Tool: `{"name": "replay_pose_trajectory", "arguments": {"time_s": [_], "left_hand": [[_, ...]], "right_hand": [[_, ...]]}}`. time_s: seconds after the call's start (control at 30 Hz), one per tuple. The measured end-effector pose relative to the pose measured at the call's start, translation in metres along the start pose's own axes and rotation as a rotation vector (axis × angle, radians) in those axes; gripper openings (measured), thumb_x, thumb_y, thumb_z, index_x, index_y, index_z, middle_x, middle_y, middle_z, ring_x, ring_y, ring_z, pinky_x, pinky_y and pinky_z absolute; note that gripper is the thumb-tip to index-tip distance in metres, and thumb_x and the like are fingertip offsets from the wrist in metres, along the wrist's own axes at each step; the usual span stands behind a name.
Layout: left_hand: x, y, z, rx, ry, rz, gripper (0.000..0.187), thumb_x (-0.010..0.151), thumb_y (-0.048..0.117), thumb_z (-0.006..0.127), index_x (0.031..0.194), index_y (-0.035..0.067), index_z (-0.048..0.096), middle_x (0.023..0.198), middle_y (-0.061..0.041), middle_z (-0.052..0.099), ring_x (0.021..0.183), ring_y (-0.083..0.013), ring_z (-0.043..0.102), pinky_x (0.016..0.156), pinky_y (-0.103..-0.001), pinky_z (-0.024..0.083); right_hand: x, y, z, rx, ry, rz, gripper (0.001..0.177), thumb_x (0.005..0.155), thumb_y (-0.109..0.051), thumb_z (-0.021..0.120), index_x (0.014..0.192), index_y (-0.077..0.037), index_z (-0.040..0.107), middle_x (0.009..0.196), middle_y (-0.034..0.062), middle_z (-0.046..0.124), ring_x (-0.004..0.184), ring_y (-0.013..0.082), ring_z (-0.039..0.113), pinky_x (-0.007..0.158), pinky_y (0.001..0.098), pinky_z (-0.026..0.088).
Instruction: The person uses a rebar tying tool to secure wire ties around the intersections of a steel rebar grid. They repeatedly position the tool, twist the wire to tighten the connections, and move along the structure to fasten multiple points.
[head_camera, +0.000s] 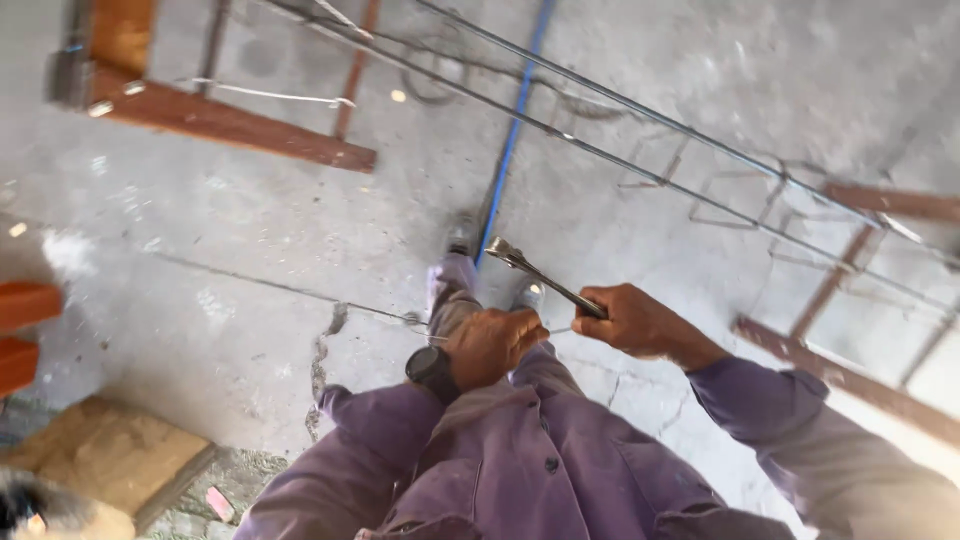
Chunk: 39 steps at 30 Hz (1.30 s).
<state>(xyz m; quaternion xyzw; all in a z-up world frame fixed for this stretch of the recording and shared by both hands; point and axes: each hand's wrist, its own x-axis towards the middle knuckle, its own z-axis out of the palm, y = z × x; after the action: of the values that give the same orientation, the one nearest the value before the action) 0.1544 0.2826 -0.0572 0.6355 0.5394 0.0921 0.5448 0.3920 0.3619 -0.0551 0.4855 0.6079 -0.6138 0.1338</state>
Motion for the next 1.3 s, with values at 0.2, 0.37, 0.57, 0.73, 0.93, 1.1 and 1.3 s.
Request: {"name": "replay_pose_trajectory", "arguments": {"time_s": [0.2, 0.37, 0.57, 0.73, 0.93, 1.1, 1.3], "left_hand": [[0.043, -0.038, -0.031, -0.081, -0.11, 0.067, 0.017, 0.099, 0.033, 0.057, 0.092, 0.019, 0.061, 0.074, -0.012, 0.068, 0.076, -0.0368, 0.071, 0.063, -0.044, 0.055], [0.068, -0.093, -0.034, 0.018, 0.057, 0.091, 0.013, 0.102, 0.03, 0.056, 0.098, 0.021, 0.065, 0.079, -0.01, 0.071, 0.077, -0.0287, 0.072, 0.064, -0.038, 0.056], [0.099, -0.112, -0.064, -0.021, 0.022, 0.01, 0.016, 0.101, 0.024, 0.049, 0.11, 0.022, 0.062, 0.096, -0.01, 0.072, 0.092, -0.0319, 0.071, 0.08, -0.043, 0.055], [0.116, -0.116, -0.044, 0.031, 0.182, 0.054, 0.014, 0.101, 0.027, 0.05, 0.104, 0.024, 0.064, 0.087, -0.006, 0.072, 0.085, -0.0284, 0.072, 0.076, -0.038, 0.057], [0.125, -0.083, -0.052, 0.016, 0.224, -0.111, 0.021, 0.099, 0.033, 0.047, 0.106, 0.024, 0.065, 0.087, -0.009, 0.074, 0.09, -0.0336, 0.072, 0.079, -0.046, 0.056], [0.129, -0.037, -0.031, 0.155, 0.231, 0.124, 0.02, 0.1, 0.014, 0.046, 0.104, 0.011, 0.066, 0.085, -0.018, 0.071, 0.081, -0.0386, 0.071, 0.075, -0.046, 0.056], [0.162, -0.06, 0.026, 0.016, 0.198, -0.087, 0.025, 0.096, 0.031, 0.05, 0.106, 0.017, 0.068, 0.071, -0.006, 0.069, 0.083, -0.0296, 0.07, 0.081, -0.045, 0.054]], "right_hand": [[0.011, -0.03, -0.025, 0.094, 0.052, 0.217, 0.033, 0.09, -0.045, 0.063, 0.082, -0.013, 0.066, 0.061, 0.0122, 0.069, 0.06, 0.0226, 0.071, 0.065, 0.0345, 0.057], [0.005, -0.036, -0.041, 0.223, 0.318, 0.316, 0.03, 0.097, -0.04, 0.06, 0.097, -0.012, 0.07, 0.06, 0.0112, 0.068, 0.057, 0.0253, 0.072, 0.063, 0.0369, 0.058], [-0.008, 0.004, 0.004, 0.481, 0.817, 0.152, 0.02, 0.097, -0.024, 0.065, 0.084, -0.009, 0.066, 0.058, 0.0108, 0.066, 0.059, 0.0222, 0.07, 0.065, 0.0345, 0.059], [-0.01, 0.033, 0.026, 0.7, 0.843, 0.121, 0.03, 0.103, -0.022, 0.059, 0.08, -0.004, 0.065, 0.054, 0.0106, 0.057, 0.052, 0.0228, 0.058, 0.06, 0.0367, 0.053], [-0.025, 0.058, 0.028, 0.716, 0.894, 0.111, 0.03, 0.108, -0.025, 0.054, 0.09, -0.003, 0.063, 0.058, 0.0119, 0.058, 0.055, 0.0235, 0.06, 0.064, 0.0372, 0.052], [-0.066, 0.094, 0.021, 0.759, 1.001, 0.092, 0.031, 0.101, -0.021, 0.058, 0.075, -0.006, 0.063, 0.061, 0.01, 0.06, 0.065, 0.0218, 0.056, 0.075, 0.0334, 0.045], [-0.075, 0.132, -0.01, 0.888, 0.928, -0.051, 0.032, 0.107, -0.015, 0.052, 0.083, 0.004, 0.062, 0.052, 0.0141, 0.052, 0.049, 0.0255, 0.059, 0.059, 0.0347, 0.052]]}}
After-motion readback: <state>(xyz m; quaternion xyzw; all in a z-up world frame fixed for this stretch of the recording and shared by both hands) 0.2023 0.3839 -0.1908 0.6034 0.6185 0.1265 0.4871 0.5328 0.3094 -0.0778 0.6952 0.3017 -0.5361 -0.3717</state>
